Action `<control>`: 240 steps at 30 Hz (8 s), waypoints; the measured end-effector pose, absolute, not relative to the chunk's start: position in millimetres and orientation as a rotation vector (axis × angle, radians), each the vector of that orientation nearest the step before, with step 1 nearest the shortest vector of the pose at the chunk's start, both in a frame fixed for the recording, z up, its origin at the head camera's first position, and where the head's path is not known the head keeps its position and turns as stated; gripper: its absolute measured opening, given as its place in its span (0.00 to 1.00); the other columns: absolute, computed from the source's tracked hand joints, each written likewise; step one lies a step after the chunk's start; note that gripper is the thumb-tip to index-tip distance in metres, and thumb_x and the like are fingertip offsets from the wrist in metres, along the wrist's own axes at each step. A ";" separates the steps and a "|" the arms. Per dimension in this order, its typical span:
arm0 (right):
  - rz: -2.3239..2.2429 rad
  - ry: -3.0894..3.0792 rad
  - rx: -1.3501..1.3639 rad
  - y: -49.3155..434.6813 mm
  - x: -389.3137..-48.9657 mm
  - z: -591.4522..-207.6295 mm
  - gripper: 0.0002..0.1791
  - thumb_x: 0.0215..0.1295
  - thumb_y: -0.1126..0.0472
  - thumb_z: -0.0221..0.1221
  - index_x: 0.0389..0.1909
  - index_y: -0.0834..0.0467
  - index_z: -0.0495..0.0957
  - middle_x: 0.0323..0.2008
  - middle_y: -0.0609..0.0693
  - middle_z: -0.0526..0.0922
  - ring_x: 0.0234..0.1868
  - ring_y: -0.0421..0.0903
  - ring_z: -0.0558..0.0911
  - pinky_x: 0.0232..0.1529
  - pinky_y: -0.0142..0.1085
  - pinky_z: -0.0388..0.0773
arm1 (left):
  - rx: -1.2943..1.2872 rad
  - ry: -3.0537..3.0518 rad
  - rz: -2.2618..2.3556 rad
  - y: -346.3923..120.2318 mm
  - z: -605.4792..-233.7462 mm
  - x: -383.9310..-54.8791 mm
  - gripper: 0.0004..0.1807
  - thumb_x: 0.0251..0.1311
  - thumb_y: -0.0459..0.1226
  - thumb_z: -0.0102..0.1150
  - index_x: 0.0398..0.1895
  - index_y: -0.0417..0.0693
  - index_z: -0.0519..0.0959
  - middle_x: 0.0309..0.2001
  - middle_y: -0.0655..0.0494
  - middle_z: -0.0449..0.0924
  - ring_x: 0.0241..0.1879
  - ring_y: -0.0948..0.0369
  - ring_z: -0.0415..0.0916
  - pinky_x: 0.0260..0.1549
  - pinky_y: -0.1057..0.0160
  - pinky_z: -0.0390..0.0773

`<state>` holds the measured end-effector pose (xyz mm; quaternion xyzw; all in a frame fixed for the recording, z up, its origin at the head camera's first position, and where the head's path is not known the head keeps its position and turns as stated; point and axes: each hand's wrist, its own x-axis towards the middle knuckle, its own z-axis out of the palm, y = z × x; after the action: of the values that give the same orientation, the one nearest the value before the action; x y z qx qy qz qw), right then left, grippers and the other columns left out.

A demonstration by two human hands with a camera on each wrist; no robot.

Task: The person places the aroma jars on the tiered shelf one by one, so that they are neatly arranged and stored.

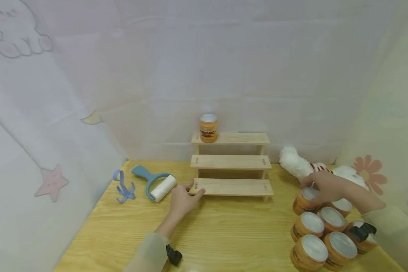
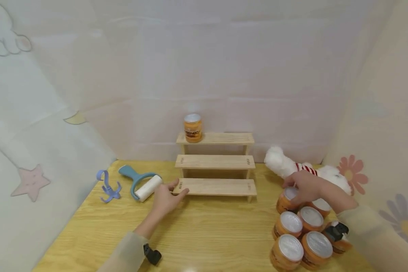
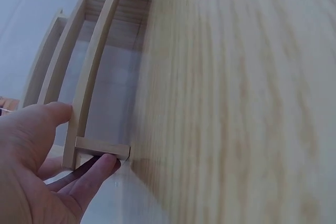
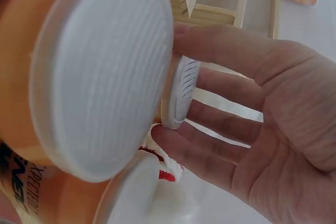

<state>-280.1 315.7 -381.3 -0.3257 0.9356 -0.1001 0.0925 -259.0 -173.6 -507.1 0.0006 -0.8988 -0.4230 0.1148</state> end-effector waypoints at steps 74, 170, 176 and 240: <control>-0.813 3.186 -0.705 98.4 -409.8 -257.1 0.24 0.55 0.50 0.70 0.48 0.63 0.85 0.52 0.61 0.88 0.56 0.57 0.84 0.59 0.51 0.82 | 0.010 -2.611 -1.262 -180.1 -508.2 -254.8 0.39 0.64 0.54 0.75 0.72 0.42 0.77 0.35 0.40 0.92 0.08 0.68 0.52 0.10 0.70 0.56; -0.550 2.842 -1.183 293.4 -263.0 -330.0 0.16 0.68 0.60 0.72 0.56 0.48 0.88 0.51 0.47 0.90 0.40 0.36 0.89 0.36 0.31 0.87 | 0.038 -2.559 -1.262 -182.2 -508.4 -251.9 0.38 0.62 0.53 0.77 0.70 0.42 0.79 0.66 0.44 0.81 0.59 0.41 0.85 0.16 0.67 0.65; -0.553 2.644 -1.188 303.3 -252.4 -342.3 0.14 0.74 0.57 0.68 0.58 0.49 0.86 0.47 0.39 0.87 0.40 0.30 0.83 0.36 0.31 0.83 | 0.029 -2.558 -1.242 -182.6 -508.7 -251.3 0.38 0.62 0.53 0.77 0.70 0.41 0.79 0.66 0.43 0.82 0.57 0.42 0.87 0.20 0.66 0.72; -0.433 2.704 -1.338 275.4 -250.0 -361.7 0.25 0.51 0.62 0.78 0.52 0.48 0.87 0.48 0.40 0.85 0.41 0.33 0.76 0.34 0.30 0.76 | 0.020 -2.547 -1.263 -183.6 -508.6 -251.6 0.38 0.63 0.52 0.77 0.70 0.42 0.78 0.67 0.42 0.81 0.54 0.43 0.88 0.26 0.65 0.80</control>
<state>-250.0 275.4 -361.7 -0.4386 0.8862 -0.1418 0.0470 -251.6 -183.6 -508.6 0.0069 -0.8860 -0.4392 0.1487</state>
